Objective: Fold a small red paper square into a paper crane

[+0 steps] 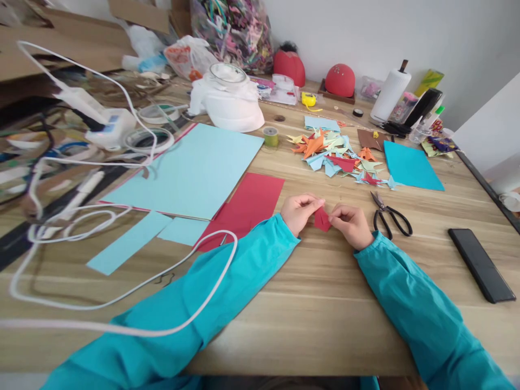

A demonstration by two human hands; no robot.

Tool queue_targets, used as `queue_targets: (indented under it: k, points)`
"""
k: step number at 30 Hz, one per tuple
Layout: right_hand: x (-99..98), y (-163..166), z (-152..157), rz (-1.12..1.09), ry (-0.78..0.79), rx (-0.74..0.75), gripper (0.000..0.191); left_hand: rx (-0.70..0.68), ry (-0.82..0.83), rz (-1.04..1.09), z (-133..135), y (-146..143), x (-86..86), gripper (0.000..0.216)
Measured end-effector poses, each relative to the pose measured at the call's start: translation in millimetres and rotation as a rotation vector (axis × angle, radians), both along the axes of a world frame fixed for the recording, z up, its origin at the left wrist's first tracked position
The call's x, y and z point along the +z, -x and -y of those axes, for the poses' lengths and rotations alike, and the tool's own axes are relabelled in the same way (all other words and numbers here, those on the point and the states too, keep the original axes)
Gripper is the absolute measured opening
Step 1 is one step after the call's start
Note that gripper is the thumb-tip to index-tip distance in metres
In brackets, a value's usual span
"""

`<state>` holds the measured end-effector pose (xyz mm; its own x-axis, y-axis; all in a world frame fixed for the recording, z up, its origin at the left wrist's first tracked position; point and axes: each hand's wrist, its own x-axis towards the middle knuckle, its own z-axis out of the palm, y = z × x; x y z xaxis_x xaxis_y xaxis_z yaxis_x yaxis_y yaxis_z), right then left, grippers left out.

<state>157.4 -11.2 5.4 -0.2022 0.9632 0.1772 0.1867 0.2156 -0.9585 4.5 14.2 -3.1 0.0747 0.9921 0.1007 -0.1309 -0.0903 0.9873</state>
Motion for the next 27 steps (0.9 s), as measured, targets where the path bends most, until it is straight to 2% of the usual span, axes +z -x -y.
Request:
queue_targets:
  k: [3, 9, 14, 18, 22, 27]
  points:
    - [1.3, 0, -1, -0.019, 0.024, -0.018, 0.015, 0.057, 0.066, 0.049, -2, -1, -4.7, 0.025]
    - [4.4, 1, 0, -0.055, 0.061, -0.041, 0.017, 0.059, 0.128, 0.128, -4, 0, -11.7, 0.027]
    - [5.6, 1, 0, -0.077, 0.077, -0.029, 0.015, 0.073, 0.177, 0.164, -4, -1, -8.6, 0.028]
    - [3.0, -1, 0, -0.092, 0.071, -0.044, 0.01, 0.117, 0.229, 0.275, -5, -1, -4.2, 0.03]
    - [-0.6, -2, 0, -0.14, 0.112, -0.113, 0.012, 0.085, 0.176, 0.245, -6, -1, -4.4, 0.028]
    - [-3.2, 0, 0, -0.087, 0.078, -0.034, 0.019, -0.001, 0.084, 0.109, -1, 0, -1.1, 0.027]
